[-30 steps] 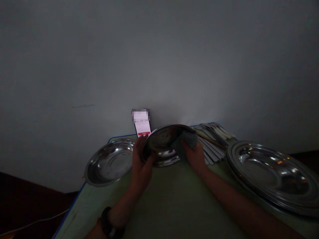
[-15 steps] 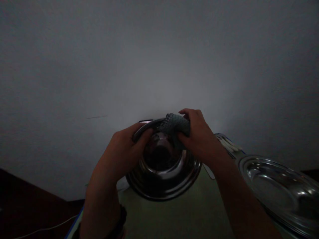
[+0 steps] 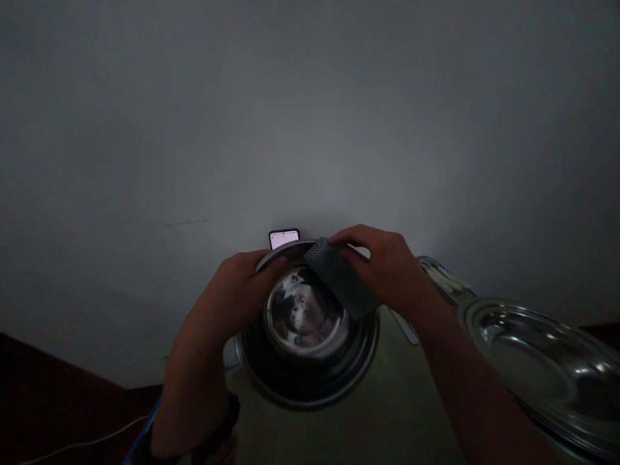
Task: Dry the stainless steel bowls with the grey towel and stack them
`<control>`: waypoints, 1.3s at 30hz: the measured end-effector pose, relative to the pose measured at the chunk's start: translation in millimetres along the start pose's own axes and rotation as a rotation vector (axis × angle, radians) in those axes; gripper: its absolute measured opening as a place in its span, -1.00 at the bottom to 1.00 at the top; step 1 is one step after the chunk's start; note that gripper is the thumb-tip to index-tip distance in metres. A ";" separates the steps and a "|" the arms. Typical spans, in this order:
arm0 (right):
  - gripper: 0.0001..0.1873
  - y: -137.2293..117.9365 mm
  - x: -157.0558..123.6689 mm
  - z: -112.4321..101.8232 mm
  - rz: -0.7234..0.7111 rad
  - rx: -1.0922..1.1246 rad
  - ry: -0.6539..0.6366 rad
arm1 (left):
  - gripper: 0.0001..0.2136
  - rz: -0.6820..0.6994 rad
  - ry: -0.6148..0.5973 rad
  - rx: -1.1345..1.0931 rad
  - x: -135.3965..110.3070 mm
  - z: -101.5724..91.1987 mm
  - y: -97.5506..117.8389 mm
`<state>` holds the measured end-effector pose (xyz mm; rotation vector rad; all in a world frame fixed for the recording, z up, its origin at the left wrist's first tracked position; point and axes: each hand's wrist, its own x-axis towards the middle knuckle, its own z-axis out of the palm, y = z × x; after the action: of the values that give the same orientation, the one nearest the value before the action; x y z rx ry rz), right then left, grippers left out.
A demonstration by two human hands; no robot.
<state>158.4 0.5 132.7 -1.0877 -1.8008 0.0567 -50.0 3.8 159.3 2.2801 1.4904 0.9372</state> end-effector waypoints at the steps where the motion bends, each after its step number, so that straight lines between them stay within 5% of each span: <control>1: -0.80 1.1 -0.7 1.7 -0.013 0.007 -0.004 | -0.61 -0.001 0.013 0.005 0.7 0.3 -1.3; 6: -0.68 9.7 -2.7 13.8 0.050 -0.016 -0.011 | -0.64 0.033 0.000 0.004 0.1 1.2 3.1; 11: -0.88 14.3 -3.6 25.9 0.172 -0.113 -0.057 | -0.64 -0.002 -0.022 0.163 -3.1 3.3 17.5; 16: -0.64 14.7 -4.3 31.4 0.059 -0.154 0.211 | -0.62 -0.063 -0.023 0.142 4.4 5.4 8.1; 23: -0.96 12.4 -0.9 15.0 -0.111 -0.211 0.250 | -0.63 -0.132 -0.098 0.066 6.4 9.1 -8.3; 27: -0.77 8.1 -4.2 8.1 -0.228 -0.205 0.034 | -0.62 -0.121 -0.122 0.063 8.4 9.2 -12.1; 31: -0.51 9.8 -10.1 11.7 -0.155 -0.157 -0.277 | -0.61 -0.140 -0.061 0.042 10.6 7.6 -16.4; 36: -0.47 12.0 -10.6 25.2 -0.017 -0.132 -0.205 | -0.62 -0.111 -0.067 0.008 6.2 3.9 -11.6; 39: -0.61 11.8 -9.0 31.8 0.005 -0.127 -0.156 | -0.64 -0.032 -0.065 0.039 1.4 1.0 -0.9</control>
<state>142.9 14.4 104.4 -1.2051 -1.9634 0.0312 -49.7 5.6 158.6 2.2837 1.5257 0.8249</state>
